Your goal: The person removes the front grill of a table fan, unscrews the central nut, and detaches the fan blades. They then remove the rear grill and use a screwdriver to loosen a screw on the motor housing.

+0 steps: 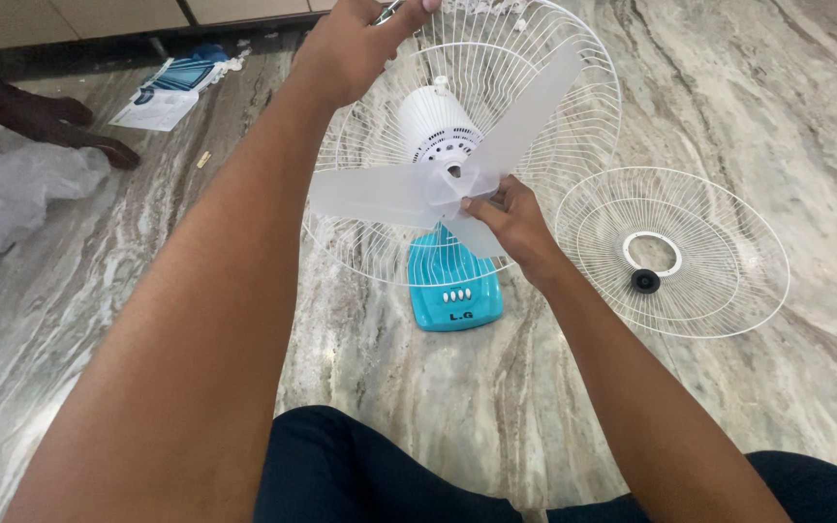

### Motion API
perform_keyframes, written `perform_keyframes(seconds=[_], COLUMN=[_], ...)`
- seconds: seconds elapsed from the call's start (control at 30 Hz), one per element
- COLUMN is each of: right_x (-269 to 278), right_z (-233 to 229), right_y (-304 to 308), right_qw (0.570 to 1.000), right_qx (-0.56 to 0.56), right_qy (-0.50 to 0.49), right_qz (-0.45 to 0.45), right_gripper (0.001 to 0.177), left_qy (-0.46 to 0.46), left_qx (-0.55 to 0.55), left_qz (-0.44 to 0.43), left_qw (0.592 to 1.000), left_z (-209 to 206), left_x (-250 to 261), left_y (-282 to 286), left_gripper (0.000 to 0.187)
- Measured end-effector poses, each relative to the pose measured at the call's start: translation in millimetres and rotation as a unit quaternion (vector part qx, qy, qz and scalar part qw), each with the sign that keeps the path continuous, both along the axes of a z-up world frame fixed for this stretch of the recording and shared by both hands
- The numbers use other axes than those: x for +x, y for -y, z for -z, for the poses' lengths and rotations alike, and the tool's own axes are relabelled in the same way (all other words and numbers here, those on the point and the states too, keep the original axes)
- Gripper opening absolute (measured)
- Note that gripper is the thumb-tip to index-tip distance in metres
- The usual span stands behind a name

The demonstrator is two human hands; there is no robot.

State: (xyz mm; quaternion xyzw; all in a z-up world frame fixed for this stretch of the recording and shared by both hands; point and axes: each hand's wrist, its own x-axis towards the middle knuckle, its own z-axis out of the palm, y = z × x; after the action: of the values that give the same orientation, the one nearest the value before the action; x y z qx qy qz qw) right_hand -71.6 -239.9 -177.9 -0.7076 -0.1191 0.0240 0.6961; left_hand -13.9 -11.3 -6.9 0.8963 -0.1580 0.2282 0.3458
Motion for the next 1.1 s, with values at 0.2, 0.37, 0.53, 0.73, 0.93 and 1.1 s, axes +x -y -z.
perform_keyframes(seconds=[0.2,0.37,0.53,0.73,0.93,1.1], right_x=[-4,-6,-7,-8,-17,-21], right_z=[-4,-7,-9,-11,-10,1], right_y=[-2,-2,-3,3,25,90], right_qw=[1.000,1.000,0.999,0.999,0.997,0.982], right_qx=[-0.006,0.002,-0.013,0.030,0.013,-0.150], right_qy=[-0.009,-0.010,-0.012,-0.022,0.034,-0.020], right_qz=[0.014,0.016,0.029,-0.005,-0.068,-0.110], right_gripper=[0.048,0.047,0.045,0.045,0.047,0.055], left_qy=[0.005,-0.011,-0.019,-0.033,-0.036,-0.037], left_qx=[0.019,0.026,0.017,0.067,0.070,0.076], left_qz=[-0.001,-0.014,-0.018,-0.067,-0.082,-0.077], left_qw=[1.000,0.999,1.000,0.995,0.993,0.993], left_z=[2,1,0,-5,-8,-9], left_x=[3,1,-5,-9,-15,-16], left_y=[-5,-4,-3,1,2,0], left_gripper=[0.071,0.069,0.070,0.092,0.101,0.098])
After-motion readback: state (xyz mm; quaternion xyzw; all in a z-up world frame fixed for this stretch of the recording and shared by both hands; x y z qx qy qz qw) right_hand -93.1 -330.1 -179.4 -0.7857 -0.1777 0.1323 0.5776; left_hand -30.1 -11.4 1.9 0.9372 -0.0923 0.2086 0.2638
